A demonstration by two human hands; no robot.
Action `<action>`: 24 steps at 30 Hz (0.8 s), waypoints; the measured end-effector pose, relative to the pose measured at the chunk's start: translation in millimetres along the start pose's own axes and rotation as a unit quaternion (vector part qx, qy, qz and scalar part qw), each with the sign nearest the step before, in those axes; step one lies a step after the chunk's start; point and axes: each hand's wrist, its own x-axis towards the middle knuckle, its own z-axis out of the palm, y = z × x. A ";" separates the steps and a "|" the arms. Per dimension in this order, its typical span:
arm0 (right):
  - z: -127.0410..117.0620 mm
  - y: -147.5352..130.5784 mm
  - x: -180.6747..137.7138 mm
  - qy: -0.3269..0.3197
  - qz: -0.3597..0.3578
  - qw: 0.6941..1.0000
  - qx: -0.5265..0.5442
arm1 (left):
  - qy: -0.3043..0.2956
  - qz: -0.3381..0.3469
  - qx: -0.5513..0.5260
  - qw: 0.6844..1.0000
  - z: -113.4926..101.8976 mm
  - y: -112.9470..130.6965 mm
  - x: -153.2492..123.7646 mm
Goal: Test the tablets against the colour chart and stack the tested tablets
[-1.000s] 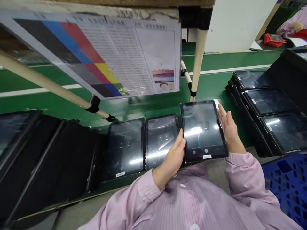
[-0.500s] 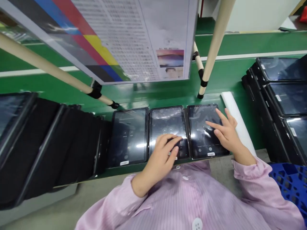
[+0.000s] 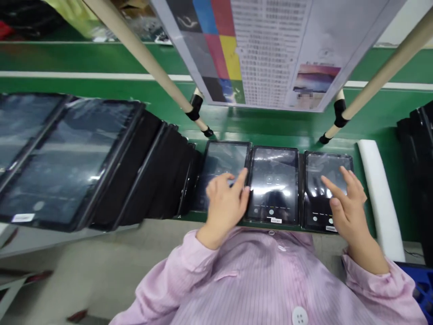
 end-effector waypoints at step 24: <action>32.9 -49.6 0.7 -0.016 0.027 0.996 -0.088 | 0.023 -0.031 -0.002 0.999 0.9 -36.5 -17.2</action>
